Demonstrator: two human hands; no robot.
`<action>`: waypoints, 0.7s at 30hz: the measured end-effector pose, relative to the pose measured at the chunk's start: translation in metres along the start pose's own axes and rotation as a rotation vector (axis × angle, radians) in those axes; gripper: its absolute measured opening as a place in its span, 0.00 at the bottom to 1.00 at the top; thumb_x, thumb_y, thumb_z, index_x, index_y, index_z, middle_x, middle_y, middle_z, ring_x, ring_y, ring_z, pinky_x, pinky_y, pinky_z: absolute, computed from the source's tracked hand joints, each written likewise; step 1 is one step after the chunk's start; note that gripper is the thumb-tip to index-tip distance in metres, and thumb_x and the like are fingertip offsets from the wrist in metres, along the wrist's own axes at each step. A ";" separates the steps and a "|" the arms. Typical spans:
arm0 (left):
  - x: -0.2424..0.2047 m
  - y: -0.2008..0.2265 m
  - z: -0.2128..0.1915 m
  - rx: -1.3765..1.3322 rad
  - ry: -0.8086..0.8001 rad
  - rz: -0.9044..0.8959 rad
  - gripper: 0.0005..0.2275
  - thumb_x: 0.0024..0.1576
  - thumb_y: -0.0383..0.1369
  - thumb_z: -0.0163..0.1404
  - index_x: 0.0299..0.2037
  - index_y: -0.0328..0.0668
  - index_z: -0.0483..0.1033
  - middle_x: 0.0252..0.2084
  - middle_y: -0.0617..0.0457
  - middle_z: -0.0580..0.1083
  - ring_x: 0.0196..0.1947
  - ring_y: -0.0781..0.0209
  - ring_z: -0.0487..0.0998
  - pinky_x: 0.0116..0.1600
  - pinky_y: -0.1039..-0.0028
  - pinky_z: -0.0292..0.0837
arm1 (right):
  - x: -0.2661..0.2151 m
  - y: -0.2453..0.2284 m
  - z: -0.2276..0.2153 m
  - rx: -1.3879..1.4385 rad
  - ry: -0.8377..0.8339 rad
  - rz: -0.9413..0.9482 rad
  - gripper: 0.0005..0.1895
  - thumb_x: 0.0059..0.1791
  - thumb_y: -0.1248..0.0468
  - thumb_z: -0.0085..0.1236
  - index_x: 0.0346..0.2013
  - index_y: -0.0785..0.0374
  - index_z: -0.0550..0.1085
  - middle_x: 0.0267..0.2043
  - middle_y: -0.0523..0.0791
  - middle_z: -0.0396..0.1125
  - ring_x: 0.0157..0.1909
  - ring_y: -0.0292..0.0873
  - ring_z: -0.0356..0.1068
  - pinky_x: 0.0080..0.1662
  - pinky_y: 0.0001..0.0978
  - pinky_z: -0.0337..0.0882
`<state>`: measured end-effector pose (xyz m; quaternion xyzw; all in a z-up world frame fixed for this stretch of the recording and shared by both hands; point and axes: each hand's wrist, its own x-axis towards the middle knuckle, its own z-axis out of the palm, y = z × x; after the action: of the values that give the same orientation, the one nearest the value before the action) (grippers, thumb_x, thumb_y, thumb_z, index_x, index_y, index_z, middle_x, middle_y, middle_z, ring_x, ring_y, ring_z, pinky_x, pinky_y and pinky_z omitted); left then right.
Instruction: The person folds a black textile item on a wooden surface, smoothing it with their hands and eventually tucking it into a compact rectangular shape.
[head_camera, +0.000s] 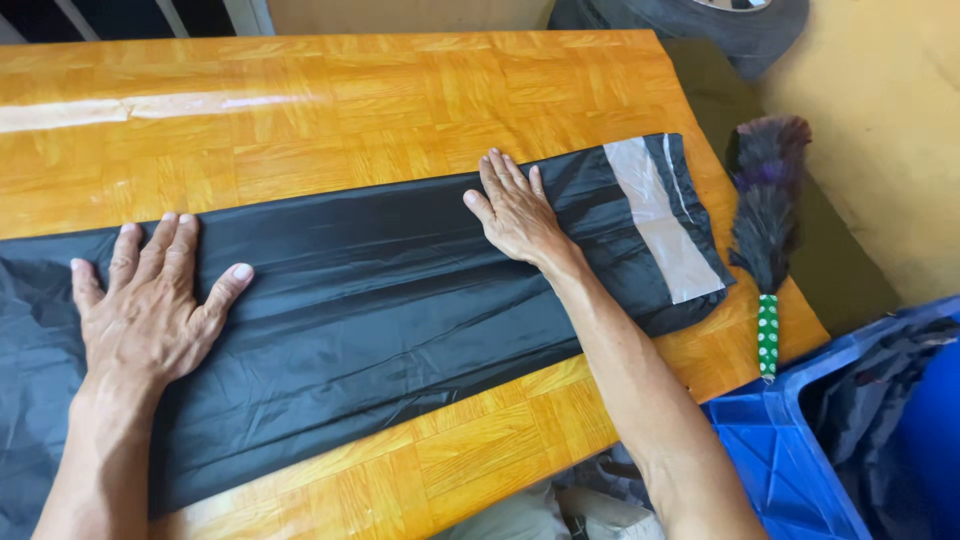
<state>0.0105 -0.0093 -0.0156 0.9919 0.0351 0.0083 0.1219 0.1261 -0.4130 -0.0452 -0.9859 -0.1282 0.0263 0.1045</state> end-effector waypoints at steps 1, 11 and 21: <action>0.001 0.000 0.001 0.000 -0.001 0.013 0.41 0.56 0.69 0.24 0.75 0.55 0.52 0.78 0.59 0.51 0.78 0.50 0.44 0.72 0.37 0.31 | -0.002 0.006 -0.003 0.000 0.005 0.012 0.40 0.57 0.40 0.21 0.76 0.63 0.46 0.81 0.50 0.35 0.81 0.48 0.32 0.73 0.58 0.29; 0.001 0.001 -0.001 0.018 -0.019 -0.011 0.44 0.54 0.71 0.24 0.76 0.53 0.51 0.79 0.58 0.50 0.79 0.51 0.42 0.72 0.38 0.31 | -0.009 0.060 -0.024 0.065 -0.046 0.100 0.41 0.56 0.39 0.19 0.76 0.63 0.42 0.82 0.48 0.31 0.81 0.44 0.27 0.73 0.54 0.23; 0.005 0.007 -0.005 0.041 -0.074 -0.063 0.46 0.51 0.72 0.25 0.76 0.55 0.48 0.79 0.60 0.48 0.79 0.53 0.41 0.73 0.39 0.33 | -0.023 0.111 -0.066 0.029 -0.112 0.326 0.44 0.54 0.36 0.16 0.77 0.61 0.37 0.82 0.47 0.24 0.82 0.44 0.21 0.74 0.49 0.20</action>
<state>0.0162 -0.0143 -0.0088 0.9922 0.0618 -0.0327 0.1032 0.1370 -0.5369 -0.0043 -0.9890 0.0280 0.0994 0.1058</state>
